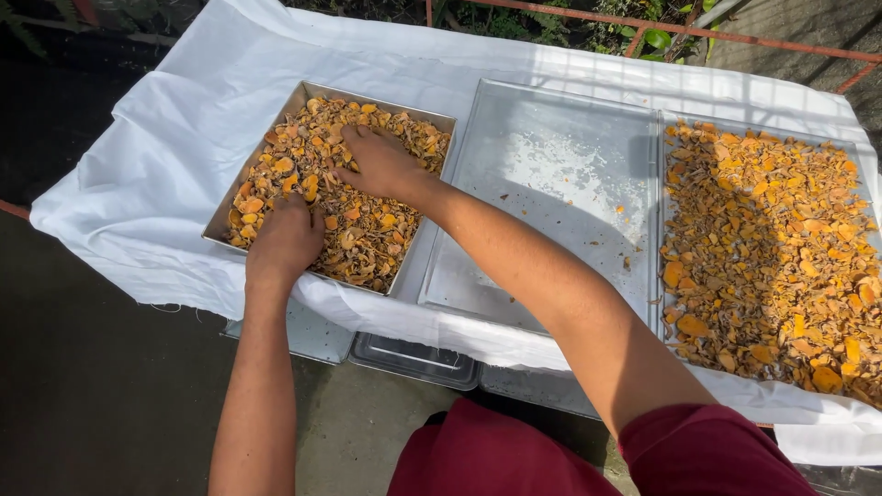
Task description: Spreading and leveling sliced turmeric on metal trays to prepare them for drying.
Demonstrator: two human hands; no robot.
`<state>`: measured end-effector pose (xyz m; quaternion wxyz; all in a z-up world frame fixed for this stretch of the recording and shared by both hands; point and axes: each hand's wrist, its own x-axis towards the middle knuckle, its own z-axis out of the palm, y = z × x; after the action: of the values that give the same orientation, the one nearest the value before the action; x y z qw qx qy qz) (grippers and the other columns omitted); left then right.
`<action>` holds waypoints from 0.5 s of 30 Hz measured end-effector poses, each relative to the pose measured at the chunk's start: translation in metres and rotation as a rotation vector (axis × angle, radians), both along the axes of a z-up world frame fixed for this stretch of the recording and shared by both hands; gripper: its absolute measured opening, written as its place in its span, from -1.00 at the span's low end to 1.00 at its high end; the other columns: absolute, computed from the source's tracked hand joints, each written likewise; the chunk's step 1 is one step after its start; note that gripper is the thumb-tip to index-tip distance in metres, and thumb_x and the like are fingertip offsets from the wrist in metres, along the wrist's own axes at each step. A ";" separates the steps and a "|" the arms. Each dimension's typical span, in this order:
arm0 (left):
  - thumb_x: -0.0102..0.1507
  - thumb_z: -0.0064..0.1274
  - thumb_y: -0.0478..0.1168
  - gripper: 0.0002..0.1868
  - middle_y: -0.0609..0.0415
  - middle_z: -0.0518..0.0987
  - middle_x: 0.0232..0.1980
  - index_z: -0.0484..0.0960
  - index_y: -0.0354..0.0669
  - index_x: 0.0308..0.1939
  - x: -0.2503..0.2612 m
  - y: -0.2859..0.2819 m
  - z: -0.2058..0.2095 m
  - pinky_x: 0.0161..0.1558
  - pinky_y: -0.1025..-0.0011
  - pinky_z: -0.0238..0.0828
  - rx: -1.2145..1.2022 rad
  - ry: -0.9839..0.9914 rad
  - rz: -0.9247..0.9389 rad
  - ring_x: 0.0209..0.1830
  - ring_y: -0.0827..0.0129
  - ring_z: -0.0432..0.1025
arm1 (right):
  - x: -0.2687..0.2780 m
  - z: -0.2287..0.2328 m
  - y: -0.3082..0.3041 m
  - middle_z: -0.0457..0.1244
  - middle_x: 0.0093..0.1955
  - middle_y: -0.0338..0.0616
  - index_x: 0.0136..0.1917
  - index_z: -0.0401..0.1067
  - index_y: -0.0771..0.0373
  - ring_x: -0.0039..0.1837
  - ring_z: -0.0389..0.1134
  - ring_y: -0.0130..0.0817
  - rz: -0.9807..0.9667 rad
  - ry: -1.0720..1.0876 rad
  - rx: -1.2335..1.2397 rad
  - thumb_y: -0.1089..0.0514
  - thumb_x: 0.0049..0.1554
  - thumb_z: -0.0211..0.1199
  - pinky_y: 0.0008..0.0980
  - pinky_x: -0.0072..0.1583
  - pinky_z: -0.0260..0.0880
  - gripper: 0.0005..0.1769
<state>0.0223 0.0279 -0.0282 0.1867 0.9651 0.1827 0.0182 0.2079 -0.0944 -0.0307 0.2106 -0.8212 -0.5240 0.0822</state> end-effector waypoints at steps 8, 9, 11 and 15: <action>0.49 -0.25 -0.16 -0.64 -0.37 0.46 -0.16 0.43 -0.52 -0.04 0.002 0.002 -0.010 -0.28 0.01 0.56 -0.001 0.036 -0.022 -0.14 -0.36 0.54 | -0.002 -0.006 -0.028 0.19 0.31 0.35 0.59 -0.02 0.40 0.28 0.35 0.30 0.104 0.052 0.112 0.13 0.36 0.06 0.39 0.35 0.26 -0.36; 0.50 -0.26 -0.16 -0.63 -0.38 0.46 -0.16 0.43 -0.53 -0.04 0.005 0.004 -0.013 -0.29 0.01 0.56 -0.006 0.036 -0.027 -0.15 -0.37 0.54 | -0.002 -0.005 -0.031 0.20 0.30 0.33 0.62 -0.04 0.34 0.27 0.36 0.27 0.138 0.068 0.131 0.17 0.36 0.05 0.35 0.34 0.28 -0.36; 0.49 -0.27 -0.17 -0.64 -0.41 0.44 -0.13 0.39 -0.54 0.01 0.006 0.004 -0.012 -0.30 -0.03 0.55 -0.021 0.021 -0.041 -0.14 -0.40 0.53 | -0.003 -0.001 -0.036 0.21 0.30 0.32 0.62 -0.03 0.31 0.26 0.37 0.26 0.156 0.086 0.147 0.20 0.35 0.06 0.35 0.34 0.29 -0.36; 0.47 -0.24 -0.18 -0.56 -0.65 0.31 0.14 0.22 -0.60 0.23 0.004 -0.006 0.015 -0.20 -0.30 0.45 -0.229 -0.023 -0.071 0.06 -0.62 0.39 | 0.005 -0.008 -0.037 0.20 0.33 0.27 0.62 0.02 0.27 0.33 0.33 0.26 0.168 0.144 0.164 0.23 0.27 0.12 0.28 0.38 0.24 -0.30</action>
<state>0.0262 0.0219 -0.0134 0.2986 0.9429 0.1474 0.0016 0.2127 -0.1318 -0.0389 0.3065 -0.7462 -0.5795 0.1154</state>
